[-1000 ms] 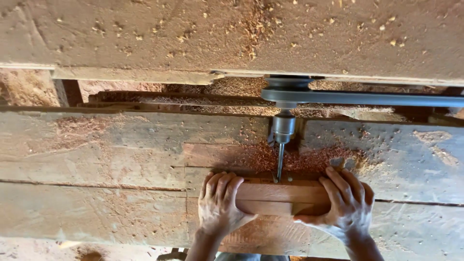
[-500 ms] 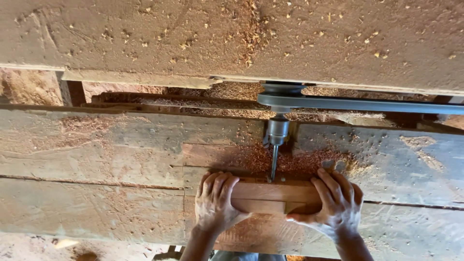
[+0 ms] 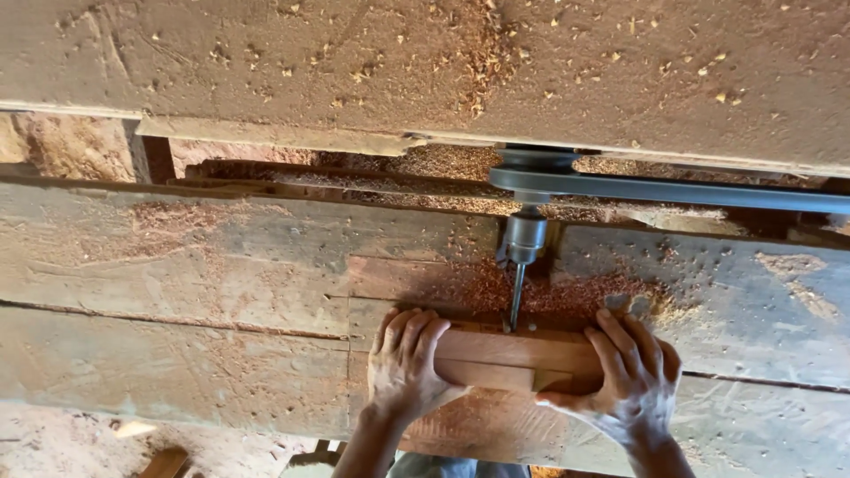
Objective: Drill holes in a wooden block using a motorized drill press.
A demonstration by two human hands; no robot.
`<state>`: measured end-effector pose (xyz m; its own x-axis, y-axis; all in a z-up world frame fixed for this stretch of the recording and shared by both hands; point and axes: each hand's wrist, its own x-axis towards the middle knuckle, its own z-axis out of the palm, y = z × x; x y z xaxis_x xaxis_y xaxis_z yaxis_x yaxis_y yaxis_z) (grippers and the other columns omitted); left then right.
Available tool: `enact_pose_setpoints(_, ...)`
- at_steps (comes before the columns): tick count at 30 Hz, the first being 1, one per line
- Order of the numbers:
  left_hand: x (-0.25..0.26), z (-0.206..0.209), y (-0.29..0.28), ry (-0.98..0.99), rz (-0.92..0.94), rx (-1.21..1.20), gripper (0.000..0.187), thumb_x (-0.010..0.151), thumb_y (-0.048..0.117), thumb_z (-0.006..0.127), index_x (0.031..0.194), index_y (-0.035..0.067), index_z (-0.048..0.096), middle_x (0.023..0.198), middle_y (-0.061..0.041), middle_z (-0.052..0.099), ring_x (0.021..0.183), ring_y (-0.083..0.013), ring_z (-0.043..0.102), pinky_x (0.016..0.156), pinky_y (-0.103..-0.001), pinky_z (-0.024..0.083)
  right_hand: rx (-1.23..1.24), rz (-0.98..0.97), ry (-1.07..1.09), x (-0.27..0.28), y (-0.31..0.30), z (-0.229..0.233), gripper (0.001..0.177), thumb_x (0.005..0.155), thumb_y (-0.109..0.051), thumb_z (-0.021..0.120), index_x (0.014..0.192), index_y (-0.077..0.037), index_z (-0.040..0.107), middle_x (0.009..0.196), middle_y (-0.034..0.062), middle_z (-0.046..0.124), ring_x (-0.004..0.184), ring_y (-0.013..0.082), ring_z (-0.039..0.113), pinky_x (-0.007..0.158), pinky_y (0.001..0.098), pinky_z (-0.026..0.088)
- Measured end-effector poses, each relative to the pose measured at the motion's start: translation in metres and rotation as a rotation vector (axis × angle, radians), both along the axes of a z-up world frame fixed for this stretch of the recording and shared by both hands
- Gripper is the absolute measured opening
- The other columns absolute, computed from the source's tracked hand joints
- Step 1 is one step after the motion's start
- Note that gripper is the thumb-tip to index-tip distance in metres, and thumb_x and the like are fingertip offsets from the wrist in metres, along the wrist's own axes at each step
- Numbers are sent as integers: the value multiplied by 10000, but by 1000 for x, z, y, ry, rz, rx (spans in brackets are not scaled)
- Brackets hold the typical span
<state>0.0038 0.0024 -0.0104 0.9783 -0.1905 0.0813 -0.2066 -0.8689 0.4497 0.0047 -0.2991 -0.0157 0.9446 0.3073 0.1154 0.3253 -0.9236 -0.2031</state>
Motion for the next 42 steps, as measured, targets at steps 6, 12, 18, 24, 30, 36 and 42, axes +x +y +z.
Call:
enact_pose_setpoints(6, -1, 1, -2, 8, 9, 14, 848, 510, 518, 934, 1177, 146, 565, 1144, -49, 624, 1114, -246, 576, 1094, -461, 466, -1, -28, 18, 0, 1, 3, 1054, 529, -1013, 511, 1001, -90, 703, 1258, 85, 692, 1179, 287, 636, 1058, 523, 423)
enact_pose_setpoints(12, -5, -3, -2, 14, 20, 55, 939, 481, 654, 948, 1182, 154, 572, 1157, -42, 631, 1115, -245, 581, 1090, -455, 475, -4, -35, 31, 2, 2, 6, 1055, 533, -1013, 508, 1001, -88, 705, 1272, 85, 684, 1183, 286, 621, 1044, 519, 418)
enact_pose_setpoints(18, -3, 0, -2, 9, 16, 88, 902, 508, 687, 920, 1155, 158, 582, 1133, -37, 634, 1087, -235, 588, 1033, -431, 510, 4, -33, 22, 3, 2, 7, 1043, 562, -1011, 476, 988, -87, 704, 1264, 92, 691, 1169, 292, 643, 1032, 521, 416)
enact_pose_setpoints(24, -5, -3, -3, -6, 20, 108, 920, 530, 758, 894, 1150, 150, 592, 1117, -48, 654, 1049, -233, 616, 1006, -437, 537, 10, -28, 9, 2, 1, 5, 1047, 569, -1011, 468, 991, -81, 701, 1261, 107, 691, 1163, 299, 642, 1042, 519, 420)
enact_pose_setpoints(30, -2, -1, -3, -9, 27, 104, 933, 504, 784, 904, 1116, 150, 599, 1100, -46, 660, 1045, -234, 622, 1025, -439, 537, 14, -28, 26, 4, 3, 7, 1042, 571, -1008, 470, 994, -84, 700, 1273, 101, 679, 1188, 295, 628, 1058, 521, 401)
enact_pose_setpoints(36, 0, 1, -2, -13, 27, 94, 906, 553, 821, 848, 1104, 142, 614, 1093, -59, 669, 1033, -243, 632, 1021, -457, 543, -7, -31, 25, 1, 2, 6, 1059, 559, -1020, 461, 987, -84, 707, 1262, 105, 688, 1169, 304, 637, 1049, 526, 416)
enact_pose_setpoints(42, 0, 1, -3, -10, 30, 100, 851, 542, 744, 860, 1097, 152, 605, 1090, -54, 644, 1051, -244, 608, 1036, -451, 521, -3, -22, 23, 2, 1, 6, 1063, 559, -1024, 470, 1013, -89, 693, 1293, 94, 658, 1180, 291, 620, 1046, 523, 414)
